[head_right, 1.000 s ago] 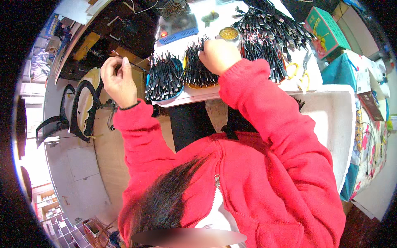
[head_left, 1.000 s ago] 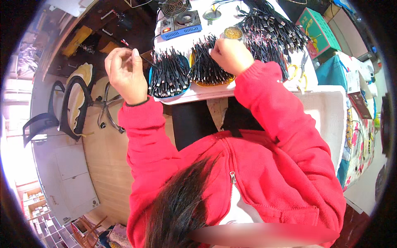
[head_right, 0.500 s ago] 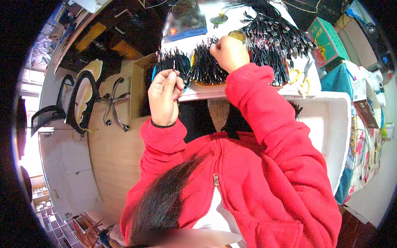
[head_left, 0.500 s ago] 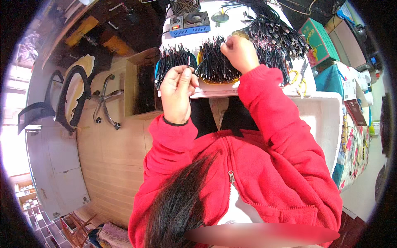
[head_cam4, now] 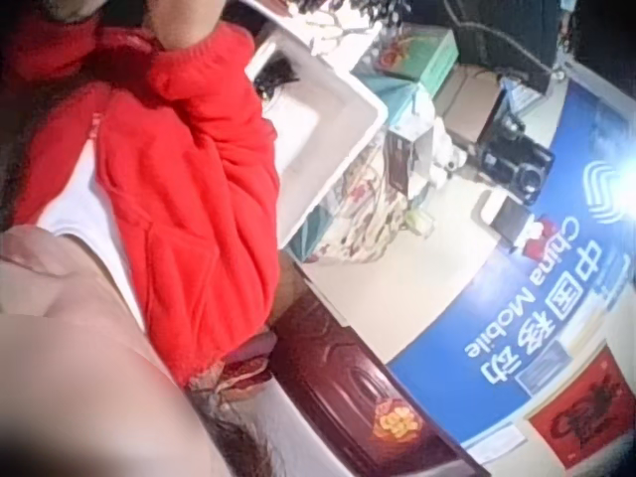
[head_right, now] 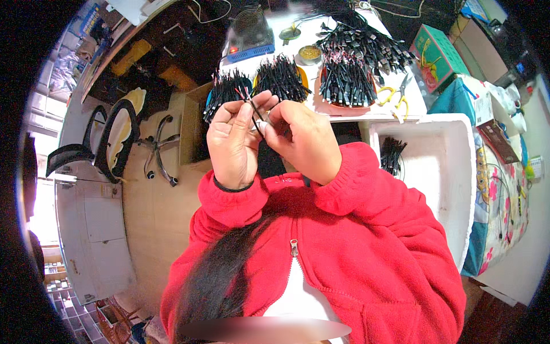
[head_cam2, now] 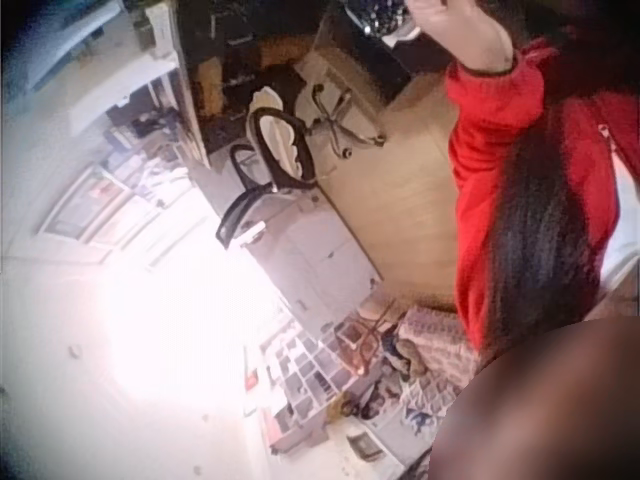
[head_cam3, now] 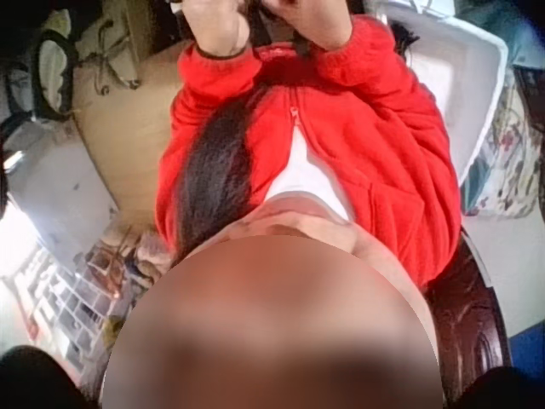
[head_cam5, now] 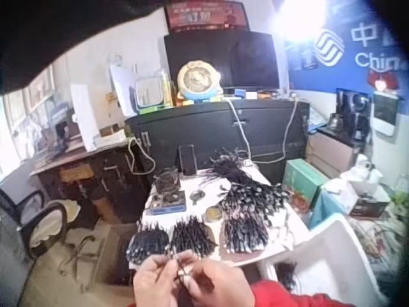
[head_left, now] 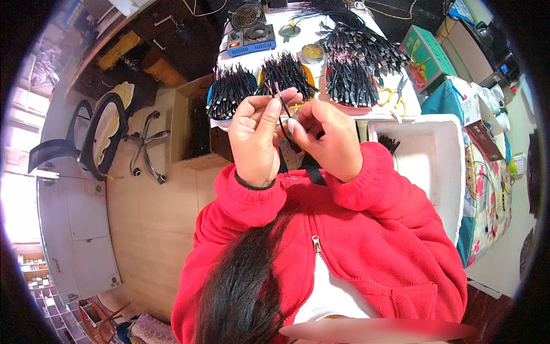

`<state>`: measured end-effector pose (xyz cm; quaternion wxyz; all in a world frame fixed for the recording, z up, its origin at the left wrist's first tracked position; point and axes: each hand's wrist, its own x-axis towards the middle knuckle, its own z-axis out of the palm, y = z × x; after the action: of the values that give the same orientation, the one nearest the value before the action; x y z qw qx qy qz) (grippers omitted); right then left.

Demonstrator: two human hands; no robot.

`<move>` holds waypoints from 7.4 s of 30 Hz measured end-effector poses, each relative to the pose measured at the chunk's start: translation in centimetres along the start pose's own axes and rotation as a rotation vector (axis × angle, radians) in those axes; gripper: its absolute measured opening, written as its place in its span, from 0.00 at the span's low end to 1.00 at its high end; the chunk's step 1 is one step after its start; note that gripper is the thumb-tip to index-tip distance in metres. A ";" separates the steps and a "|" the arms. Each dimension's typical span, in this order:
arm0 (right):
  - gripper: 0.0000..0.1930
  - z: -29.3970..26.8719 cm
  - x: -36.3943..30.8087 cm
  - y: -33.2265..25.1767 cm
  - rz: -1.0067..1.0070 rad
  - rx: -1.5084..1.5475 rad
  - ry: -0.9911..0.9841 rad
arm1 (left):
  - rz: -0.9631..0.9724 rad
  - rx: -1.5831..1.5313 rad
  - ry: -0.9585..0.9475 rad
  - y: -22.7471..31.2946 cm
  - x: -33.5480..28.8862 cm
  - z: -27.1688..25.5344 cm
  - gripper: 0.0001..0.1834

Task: The person repeatedly picks small black cable assemblies from trays on a table, inserts a small white connector into the end of each cable, and places the finished unit into a white bin. The process is repeated continuously throughout the clip.

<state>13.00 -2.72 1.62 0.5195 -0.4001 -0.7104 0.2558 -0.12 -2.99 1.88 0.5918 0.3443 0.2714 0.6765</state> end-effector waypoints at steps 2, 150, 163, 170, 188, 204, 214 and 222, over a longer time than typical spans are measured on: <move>0.09 -0.4 -0.6 -0.3 -0.055 -0.022 0.031 | 0.029 0.001 -0.045 0.0 -0.8 0.5 0.05; 0.06 -6.6 -2.9 0.3 0.165 0.252 -0.034 | 0.063 0.163 -0.103 -2.3 -2.9 1.9 0.09; 0.07 -5.9 -1.3 1.1 0.219 0.726 -0.184 | -0.151 -0.030 -0.244 -2.9 -2.8 1.2 0.09; 0.10 -6.9 -1.1 3.1 0.544 1.096 -0.409 | -0.378 0.037 -0.376 -2.8 -2.2 0.4 0.08; 0.13 -20.2 25.2 24.6 0.483 -0.694 -0.152 | -0.449 0.254 -0.232 -4.8 1.6 -1.5 0.08; 0.17 -18.4 28.6 32.5 0.743 -0.694 -0.148 | -0.402 0.165 -0.229 -5.2 3.5 -0.2 0.08; 0.03 -21.6 28.2 21.6 0.136 -0.300 0.226 | -0.304 0.066 -0.148 -3.0 0.4 -1.3 0.08; 0.06 -11.9 9.7 3.9 -0.271 -0.239 -0.039 | -0.111 -0.125 -0.438 0.7 1.9 0.1 0.10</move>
<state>24.05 6.89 7.73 0.4839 -0.3547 -0.7931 0.1049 -0.59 -1.26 2.82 0.6931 0.4302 0.1124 0.5674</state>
